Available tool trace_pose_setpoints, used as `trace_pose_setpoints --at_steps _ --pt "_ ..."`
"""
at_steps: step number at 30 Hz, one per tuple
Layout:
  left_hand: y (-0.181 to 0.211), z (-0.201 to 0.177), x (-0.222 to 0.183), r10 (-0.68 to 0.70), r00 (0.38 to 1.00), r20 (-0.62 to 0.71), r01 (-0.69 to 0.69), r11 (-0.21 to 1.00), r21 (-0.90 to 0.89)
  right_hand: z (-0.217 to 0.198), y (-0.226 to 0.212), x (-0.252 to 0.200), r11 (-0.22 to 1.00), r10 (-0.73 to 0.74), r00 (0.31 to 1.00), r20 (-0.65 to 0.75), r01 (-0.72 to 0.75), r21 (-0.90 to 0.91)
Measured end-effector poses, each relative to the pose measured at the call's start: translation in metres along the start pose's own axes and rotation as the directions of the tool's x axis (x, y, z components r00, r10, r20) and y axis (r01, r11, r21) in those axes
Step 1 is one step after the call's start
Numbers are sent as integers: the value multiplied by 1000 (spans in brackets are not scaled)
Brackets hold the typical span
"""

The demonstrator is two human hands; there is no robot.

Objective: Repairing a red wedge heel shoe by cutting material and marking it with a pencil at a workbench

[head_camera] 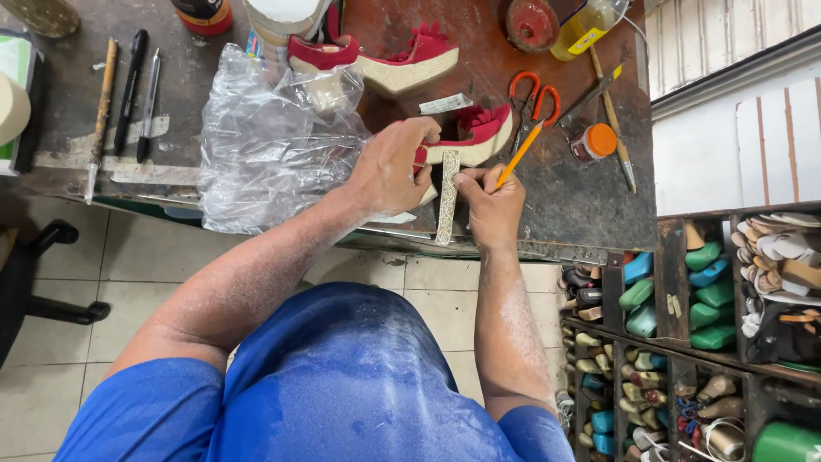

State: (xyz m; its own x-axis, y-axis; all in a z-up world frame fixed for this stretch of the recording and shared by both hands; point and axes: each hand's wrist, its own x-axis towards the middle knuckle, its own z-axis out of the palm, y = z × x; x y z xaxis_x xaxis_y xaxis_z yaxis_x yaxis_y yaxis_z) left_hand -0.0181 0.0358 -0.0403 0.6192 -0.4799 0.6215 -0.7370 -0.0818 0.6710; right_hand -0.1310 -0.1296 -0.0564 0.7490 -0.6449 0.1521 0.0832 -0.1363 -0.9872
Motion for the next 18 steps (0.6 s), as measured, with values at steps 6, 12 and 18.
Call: trace_pose_setpoints --at_steps 6,12,18 --pt "3 -2 -3 -29 999 17 28 997 69 -22 5 -2 1000 21 999 -26 -21 23" --pt "1 3 4 -98 989 110 93 994 52 -50 7 -9 887 178 984 -32 -146 438" --pt "-11 17 12 -115 991 62 115 993 5 -73 8 -16 873 121 992 -43 -85 479"
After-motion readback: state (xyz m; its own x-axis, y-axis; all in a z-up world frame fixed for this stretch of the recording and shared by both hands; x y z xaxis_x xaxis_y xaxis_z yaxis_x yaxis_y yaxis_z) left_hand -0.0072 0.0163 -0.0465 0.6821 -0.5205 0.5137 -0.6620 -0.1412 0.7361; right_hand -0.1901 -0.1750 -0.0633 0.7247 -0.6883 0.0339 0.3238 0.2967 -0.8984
